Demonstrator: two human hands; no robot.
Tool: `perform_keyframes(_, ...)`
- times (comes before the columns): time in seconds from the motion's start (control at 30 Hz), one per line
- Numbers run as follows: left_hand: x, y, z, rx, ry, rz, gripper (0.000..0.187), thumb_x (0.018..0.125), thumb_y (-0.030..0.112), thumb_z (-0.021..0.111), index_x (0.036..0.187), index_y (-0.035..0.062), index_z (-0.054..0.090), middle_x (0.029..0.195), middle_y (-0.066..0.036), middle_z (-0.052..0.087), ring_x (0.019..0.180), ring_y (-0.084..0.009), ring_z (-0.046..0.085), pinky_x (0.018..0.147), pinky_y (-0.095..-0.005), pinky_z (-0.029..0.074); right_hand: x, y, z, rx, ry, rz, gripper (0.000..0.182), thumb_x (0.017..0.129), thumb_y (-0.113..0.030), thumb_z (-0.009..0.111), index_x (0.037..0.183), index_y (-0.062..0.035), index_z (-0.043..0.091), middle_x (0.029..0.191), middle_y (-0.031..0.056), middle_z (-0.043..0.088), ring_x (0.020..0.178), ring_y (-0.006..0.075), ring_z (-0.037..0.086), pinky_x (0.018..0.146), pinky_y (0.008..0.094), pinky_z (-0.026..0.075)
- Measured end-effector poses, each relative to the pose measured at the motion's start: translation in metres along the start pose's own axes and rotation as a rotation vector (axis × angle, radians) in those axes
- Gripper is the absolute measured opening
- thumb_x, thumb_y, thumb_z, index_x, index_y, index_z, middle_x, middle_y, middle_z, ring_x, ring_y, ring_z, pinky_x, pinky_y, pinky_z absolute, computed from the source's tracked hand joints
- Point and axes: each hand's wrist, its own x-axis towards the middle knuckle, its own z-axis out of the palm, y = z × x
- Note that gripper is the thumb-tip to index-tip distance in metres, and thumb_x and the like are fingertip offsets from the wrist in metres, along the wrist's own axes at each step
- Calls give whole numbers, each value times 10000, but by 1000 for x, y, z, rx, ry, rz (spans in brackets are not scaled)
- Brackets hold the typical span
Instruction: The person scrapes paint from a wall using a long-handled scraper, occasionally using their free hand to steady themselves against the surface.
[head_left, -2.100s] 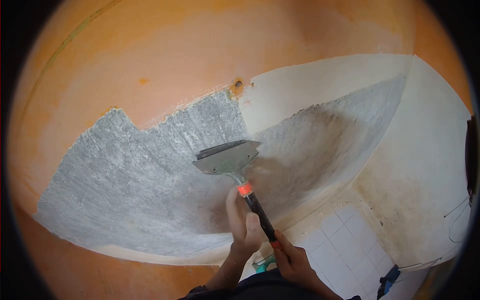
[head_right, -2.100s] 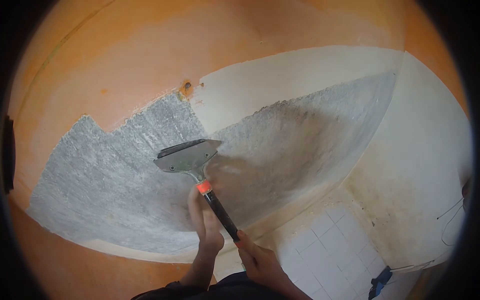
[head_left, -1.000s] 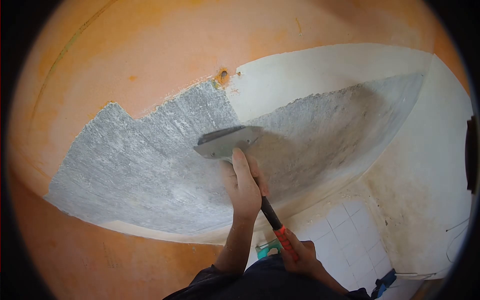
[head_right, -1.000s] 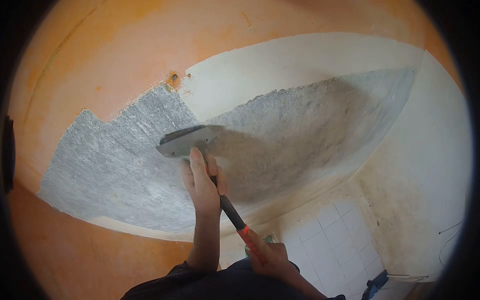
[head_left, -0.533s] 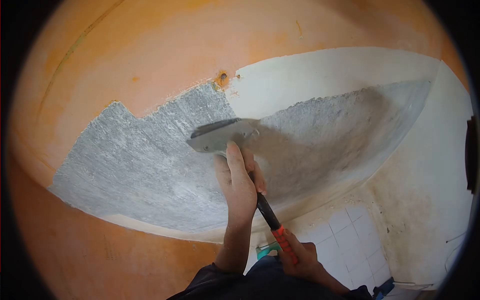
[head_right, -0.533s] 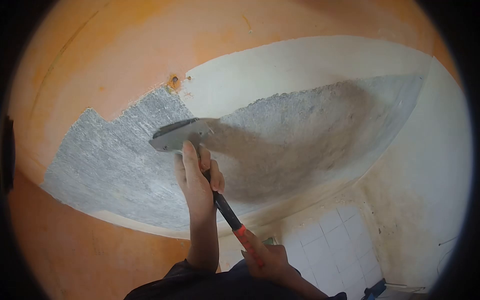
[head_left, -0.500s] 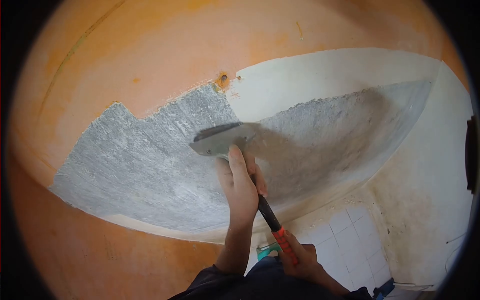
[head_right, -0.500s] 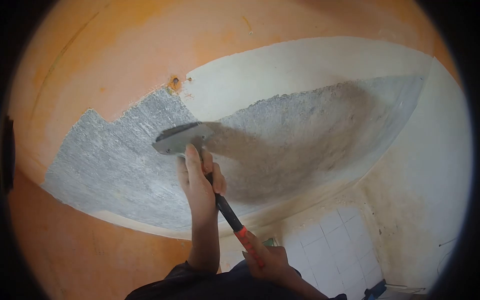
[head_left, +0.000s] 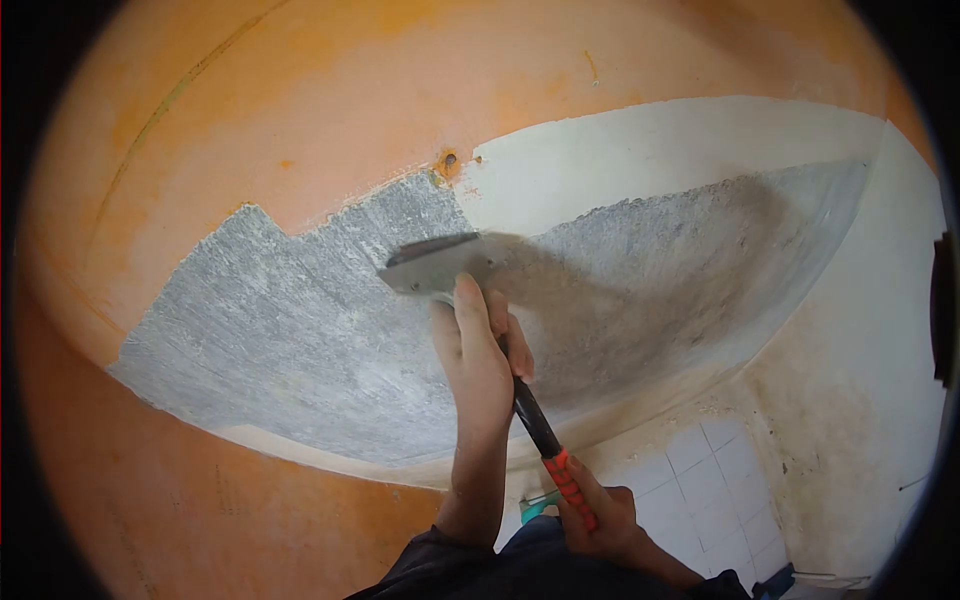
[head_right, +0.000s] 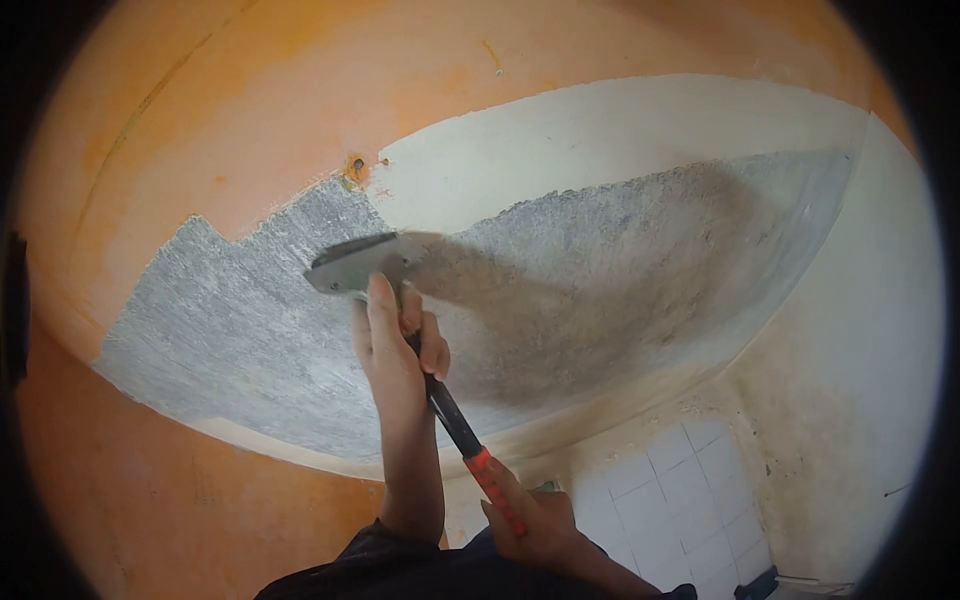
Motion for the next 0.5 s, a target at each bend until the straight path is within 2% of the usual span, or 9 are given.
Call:
perform_keyframes(0.07, 0, 2, 1, -19, -16, 14, 307, 1003, 382, 444, 895, 97, 406, 654, 17, 368, 371, -32, 325, 286, -190, 269, 3, -5, -3, 9, -14, 8, 657, 771, -61, 684, 1372, -5, 427, 508, 55, 512, 389, 214, 518, 390, 332, 411)
perform_keyframes(0.27, -4, 0, 3, -4, 42, -5, 337, 989, 393, 478, 849, 101, 387, 649, 16, 370, 374, -31, 326, 282, -194, 268, -2, -2, -2, 11, -14, 28, 651, 772, -59, 681, 1371, -9, 432, 499, 50, 507, 388, 199, 514, 388, 328, 407)
perform_keyframes(0.33, 2, 11, 7, -13, 14, 30, 313, 1019, 329, 406, 848, 77, 334, 630, 2, 373, 354, -57, 349, 288, -220, 305, 5, -4, -5, 19, -1, 5, 650, 774, -63, 681, 1374, -18, 434, 496, 49, 507, 386, 194, 513, 388, 327, 407)
perform_keyframes(0.43, 6, 14, 5, -20, -24, 44, 303, 1020, 325, 403, 854, 81, 335, 642, 1, 376, 354, -59, 349, 288, -220, 305, 13, -7, -9, 3, -5, -20, 653, 778, -68, 681, 1382, -38, 433, 494, 41, 507, 384, 189, 509, 388, 322, 404)
perform_keyframes(0.5, 0, 9, 6, -6, 22, 39, 304, 1021, 326, 399, 847, 86, 331, 640, 4, 373, 355, -57, 348, 287, -218, 302, 7, -3, -6, -27, -18, 20, 655, 778, -71, 684, 1384, -49, 434, 497, 36, 513, 385, 190, 510, 391, 322, 407)
